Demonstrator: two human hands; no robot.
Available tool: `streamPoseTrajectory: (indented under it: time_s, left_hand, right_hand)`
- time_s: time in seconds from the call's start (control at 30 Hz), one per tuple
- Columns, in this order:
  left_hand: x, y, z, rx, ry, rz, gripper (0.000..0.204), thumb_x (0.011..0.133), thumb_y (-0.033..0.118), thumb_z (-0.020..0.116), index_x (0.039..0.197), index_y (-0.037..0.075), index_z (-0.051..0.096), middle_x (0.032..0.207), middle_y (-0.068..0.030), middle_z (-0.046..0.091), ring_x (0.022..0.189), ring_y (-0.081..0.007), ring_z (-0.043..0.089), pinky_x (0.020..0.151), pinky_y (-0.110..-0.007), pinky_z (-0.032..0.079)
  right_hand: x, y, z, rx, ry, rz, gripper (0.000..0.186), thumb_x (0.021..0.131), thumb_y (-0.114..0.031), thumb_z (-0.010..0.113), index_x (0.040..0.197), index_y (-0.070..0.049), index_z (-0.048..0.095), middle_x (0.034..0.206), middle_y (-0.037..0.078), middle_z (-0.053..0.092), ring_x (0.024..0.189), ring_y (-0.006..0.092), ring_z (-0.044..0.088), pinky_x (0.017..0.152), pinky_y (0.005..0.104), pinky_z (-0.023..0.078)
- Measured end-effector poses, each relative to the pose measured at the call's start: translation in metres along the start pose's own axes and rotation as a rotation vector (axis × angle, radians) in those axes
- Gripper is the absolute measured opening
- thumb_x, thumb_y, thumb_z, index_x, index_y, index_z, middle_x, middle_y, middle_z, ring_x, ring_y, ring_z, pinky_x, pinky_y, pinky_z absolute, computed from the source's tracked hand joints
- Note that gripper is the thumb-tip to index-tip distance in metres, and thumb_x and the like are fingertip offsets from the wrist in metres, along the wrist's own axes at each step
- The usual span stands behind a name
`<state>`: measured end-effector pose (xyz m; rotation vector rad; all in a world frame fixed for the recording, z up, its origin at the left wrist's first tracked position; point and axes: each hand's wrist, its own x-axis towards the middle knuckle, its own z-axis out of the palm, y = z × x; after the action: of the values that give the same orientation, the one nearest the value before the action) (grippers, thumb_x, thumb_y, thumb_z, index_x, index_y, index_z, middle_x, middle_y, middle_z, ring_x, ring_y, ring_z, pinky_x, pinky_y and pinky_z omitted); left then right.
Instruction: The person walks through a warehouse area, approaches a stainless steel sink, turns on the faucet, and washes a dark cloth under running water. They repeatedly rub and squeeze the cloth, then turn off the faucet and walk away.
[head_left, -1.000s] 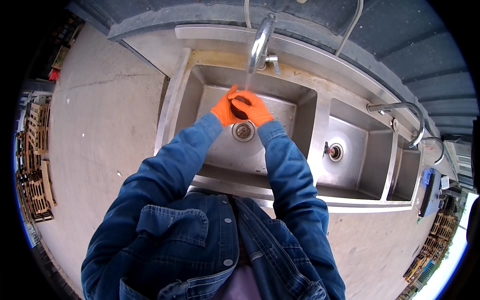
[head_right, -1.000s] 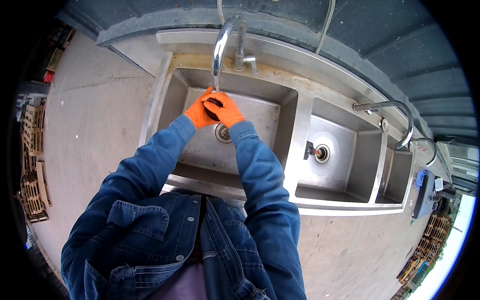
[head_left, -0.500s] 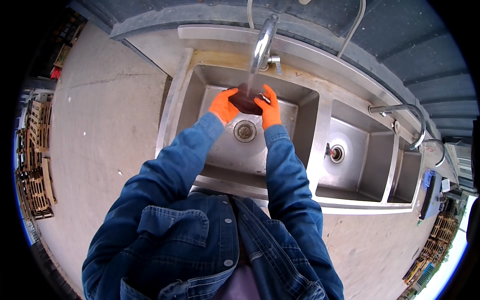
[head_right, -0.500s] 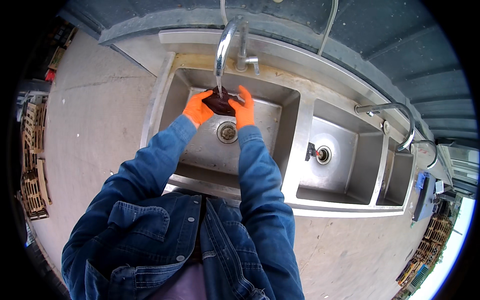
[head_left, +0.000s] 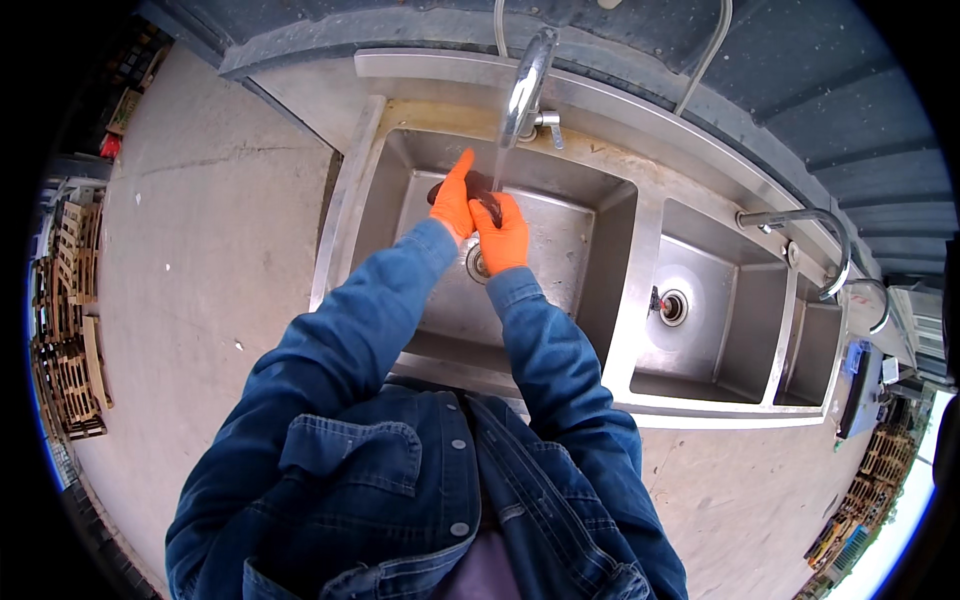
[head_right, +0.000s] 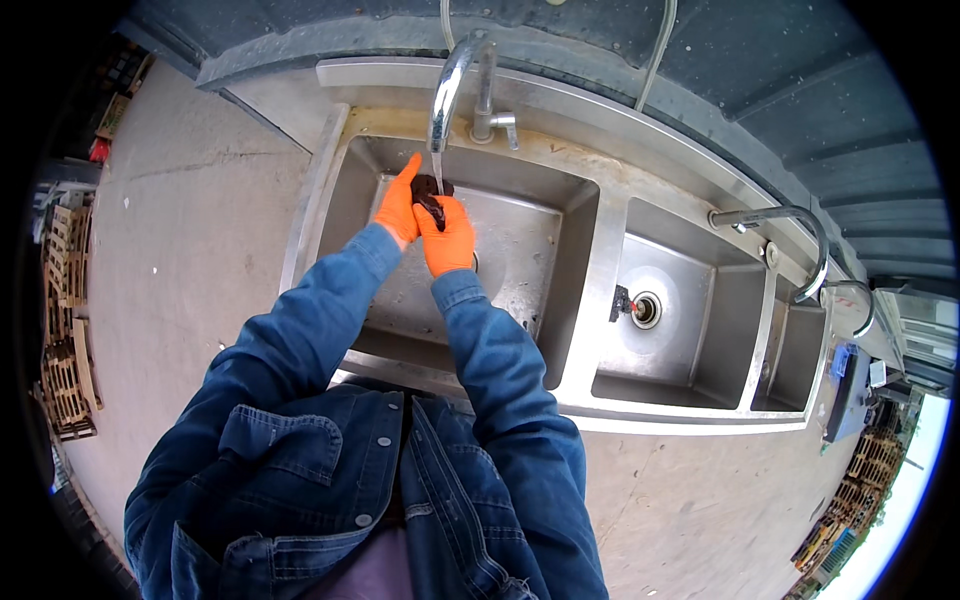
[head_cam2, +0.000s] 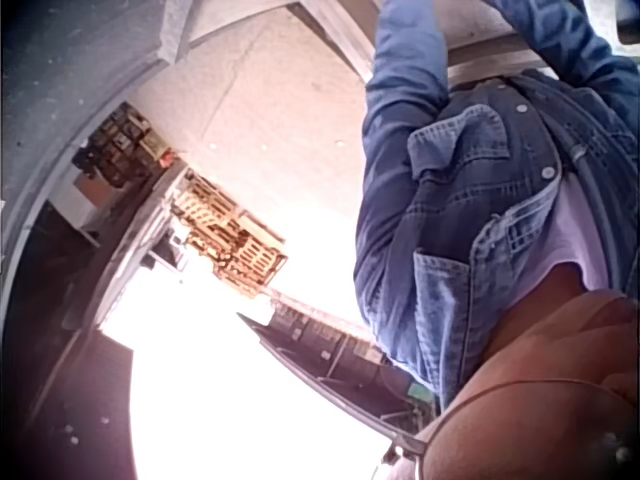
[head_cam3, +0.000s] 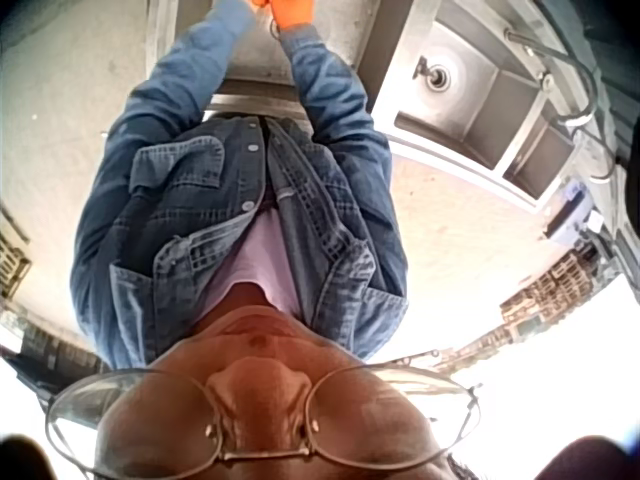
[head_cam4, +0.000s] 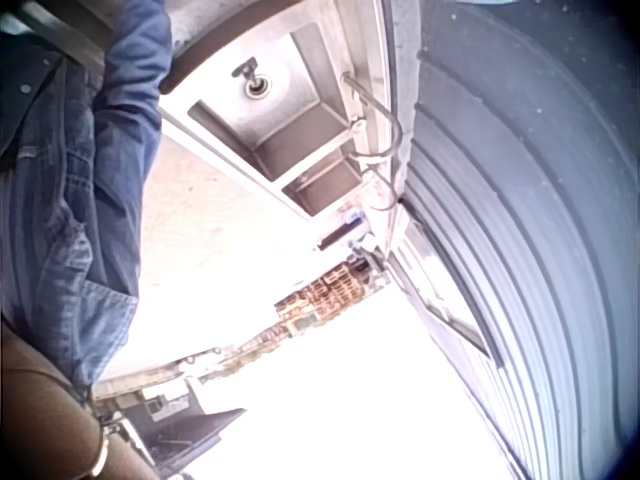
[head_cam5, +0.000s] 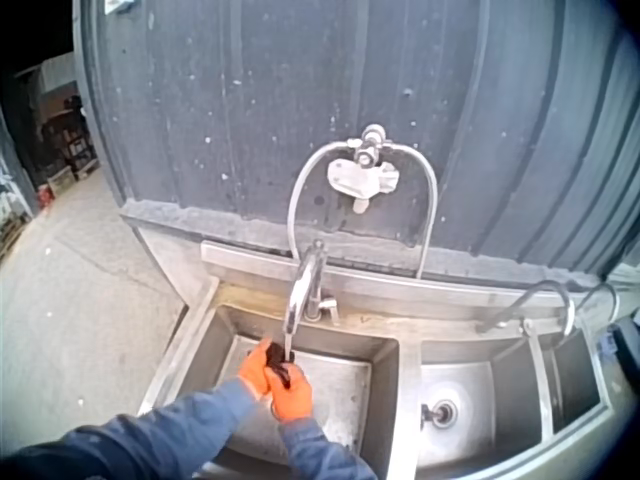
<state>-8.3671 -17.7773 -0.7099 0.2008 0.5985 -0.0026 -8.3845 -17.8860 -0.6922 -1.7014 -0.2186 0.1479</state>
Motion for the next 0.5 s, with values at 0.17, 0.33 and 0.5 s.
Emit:
streamPoseTrajectory:
  time_s: [0.17,0.33,0.5]
  left_hand:
    - [0.014,-0.015,-0.013,0.072,-0.058,-0.001,0.031,0.088,0.033,0.049,0.09,0.002,0.052,0.082,-0.0103,0.057,0.071,-0.0228,0.056,0.062,-0.034,0.048]
    - [-0.006,-0.029,0.01,0.15,0.101,0.12,0.027,0.09,0.03,0.046,0.097,0.005,0.052,0.087,-0.0065,0.057,0.074,-0.0185,0.056,0.063,-0.03,0.047]
    - [-0.014,-0.022,0.007,0.078,-0.08,0.047,0.02,0.091,0.02,0.043,0.098,0.004,0.054,0.09,-0.0079,0.059,0.082,-0.0201,0.058,0.074,-0.033,0.049]
  right_hand:
    - [0.017,-0.026,-0.011,-0.075,-0.178,0.136,0.024,0.077,-0.024,0.066,0.083,-0.002,0.06,0.076,0.009,0.061,0.075,0.0178,0.056,0.067,0.0291,0.044]
    - [0.054,-0.009,-0.023,-0.504,-0.111,0.104,0.042,0.081,-0.045,0.053,0.095,-0.006,0.059,0.087,0.021,0.061,0.084,0.0386,0.056,0.071,0.0406,0.044]
    - [0.066,0.044,-0.04,-0.223,-0.213,0.179,0.055,0.081,-0.057,0.045,0.104,-0.008,0.056,0.093,0.017,0.062,0.09,0.0323,0.058,0.077,0.038,0.044]
